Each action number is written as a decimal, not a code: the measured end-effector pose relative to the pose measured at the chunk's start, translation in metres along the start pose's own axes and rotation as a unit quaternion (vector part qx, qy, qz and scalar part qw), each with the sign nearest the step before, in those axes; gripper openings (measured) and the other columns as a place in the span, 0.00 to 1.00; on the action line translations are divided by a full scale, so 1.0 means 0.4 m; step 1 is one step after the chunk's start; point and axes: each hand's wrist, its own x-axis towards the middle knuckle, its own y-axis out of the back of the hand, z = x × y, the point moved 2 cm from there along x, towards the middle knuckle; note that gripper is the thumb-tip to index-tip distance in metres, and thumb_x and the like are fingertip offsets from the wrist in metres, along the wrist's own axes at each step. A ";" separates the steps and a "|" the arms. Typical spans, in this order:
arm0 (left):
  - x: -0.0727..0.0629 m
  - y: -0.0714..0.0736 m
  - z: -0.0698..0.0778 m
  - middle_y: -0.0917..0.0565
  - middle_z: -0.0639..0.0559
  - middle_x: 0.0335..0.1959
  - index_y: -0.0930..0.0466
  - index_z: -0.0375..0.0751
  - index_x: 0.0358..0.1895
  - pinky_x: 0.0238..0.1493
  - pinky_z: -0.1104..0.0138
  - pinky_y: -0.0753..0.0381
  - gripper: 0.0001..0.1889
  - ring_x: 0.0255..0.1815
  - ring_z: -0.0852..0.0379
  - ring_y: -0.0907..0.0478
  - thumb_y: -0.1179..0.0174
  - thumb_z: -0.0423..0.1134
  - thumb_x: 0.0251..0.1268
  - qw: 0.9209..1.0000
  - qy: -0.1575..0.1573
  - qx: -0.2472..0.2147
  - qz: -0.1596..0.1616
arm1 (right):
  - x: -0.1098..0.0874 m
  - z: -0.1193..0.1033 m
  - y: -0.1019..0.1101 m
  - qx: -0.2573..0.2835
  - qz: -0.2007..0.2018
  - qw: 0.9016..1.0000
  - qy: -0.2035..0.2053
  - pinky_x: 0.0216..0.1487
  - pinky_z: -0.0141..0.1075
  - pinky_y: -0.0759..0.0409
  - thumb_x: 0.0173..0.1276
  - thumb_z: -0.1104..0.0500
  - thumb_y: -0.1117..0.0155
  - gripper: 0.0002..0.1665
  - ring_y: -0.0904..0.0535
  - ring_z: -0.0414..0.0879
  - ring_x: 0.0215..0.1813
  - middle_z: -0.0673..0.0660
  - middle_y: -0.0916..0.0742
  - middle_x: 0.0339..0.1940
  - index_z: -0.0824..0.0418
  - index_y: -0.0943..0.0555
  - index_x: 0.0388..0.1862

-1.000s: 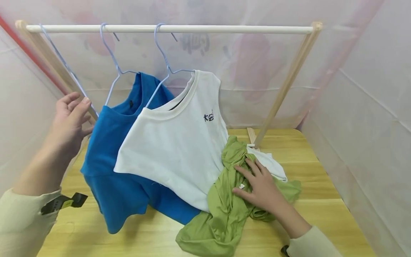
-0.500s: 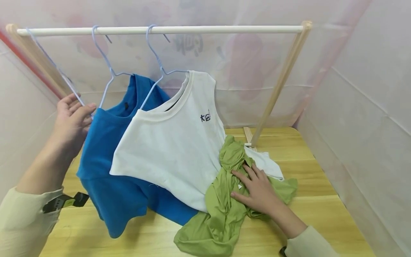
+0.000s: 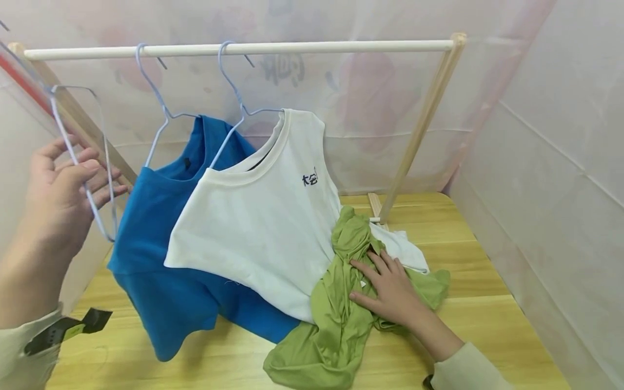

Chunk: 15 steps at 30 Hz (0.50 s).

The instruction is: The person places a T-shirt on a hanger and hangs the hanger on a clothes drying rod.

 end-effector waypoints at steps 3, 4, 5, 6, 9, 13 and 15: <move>-0.024 0.012 0.017 0.40 0.51 0.62 0.47 0.52 0.69 0.41 0.67 0.15 0.29 0.55 0.49 0.31 0.47 0.28 0.73 0.999 -0.018 -0.026 -0.005 | -0.001 0.002 -0.004 0.001 -0.001 1.000 -0.001 0.68 0.72 0.46 0.64 0.29 0.38 0.44 0.44 0.73 0.75 0.66 0.31 0.75 0.41 0.34 0.75; -0.033 0.016 0.021 0.40 0.50 0.63 0.47 0.51 0.70 0.42 0.66 0.15 0.29 0.56 0.48 0.30 0.48 0.27 0.73 0.999 -0.026 -0.032 -0.008 | -0.001 0.002 -0.005 0.002 -0.002 1.000 -0.002 0.68 0.73 0.47 0.64 0.28 0.38 0.44 0.44 0.73 0.75 0.66 0.32 0.75 0.41 0.34 0.75; -0.044 0.022 0.025 0.40 0.49 0.64 0.47 0.50 0.70 0.42 0.66 0.15 0.29 0.58 0.47 0.30 0.49 0.26 0.73 0.999 -0.034 -0.037 -0.010 | -0.001 0.002 -0.006 0.002 -0.002 1.000 -0.002 0.68 0.73 0.47 0.64 0.28 0.38 0.44 0.44 0.72 0.75 0.66 0.32 0.75 0.40 0.34 0.76; -0.054 0.028 0.028 0.41 0.48 0.65 0.47 0.50 0.71 0.42 0.65 0.14 0.30 0.59 0.46 0.28 0.50 0.24 0.72 0.998 -0.042 -0.049 -0.013 | -0.002 0.002 -0.007 0.002 -0.002 1.000 -0.002 0.68 0.73 0.47 0.64 0.28 0.38 0.44 0.44 0.72 0.75 0.66 0.32 0.75 0.40 0.34 0.76; -0.085 0.046 0.031 0.42 0.45 0.67 0.45 0.46 0.71 0.42 0.62 0.14 0.31 0.59 0.42 0.25 0.53 0.20 0.70 0.995 -0.069 -0.076 -0.017 | -0.001 0.002 -0.008 0.002 -0.003 1.000 -0.002 0.67 0.73 0.47 0.64 0.28 0.38 0.44 0.44 0.72 0.75 0.66 0.32 0.75 0.40 0.34 0.76; -0.122 0.070 0.030 0.41 0.39 0.69 0.42 0.42 0.72 0.41 0.58 0.13 0.33 0.60 0.37 0.24 0.54 0.16 0.65 0.990 -0.104 -0.097 -0.018 | 0.001 0.002 -0.007 0.003 -0.002 1.000 -0.001 0.67 0.74 0.46 0.64 0.29 0.38 0.44 0.44 0.73 0.75 0.66 0.32 0.75 0.40 0.34 0.75; -0.139 0.086 0.026 0.41 0.36 0.70 0.42 0.41 0.73 0.40 0.55 0.13 0.35 0.61 0.34 0.25 0.53 0.15 0.63 0.987 -0.116 -0.107 -0.022 | 0.001 0.002 -0.007 0.004 -0.002 1.000 -0.002 0.67 0.74 0.46 0.64 0.29 0.37 0.44 0.44 0.73 0.75 0.66 0.32 0.75 0.40 0.34 0.75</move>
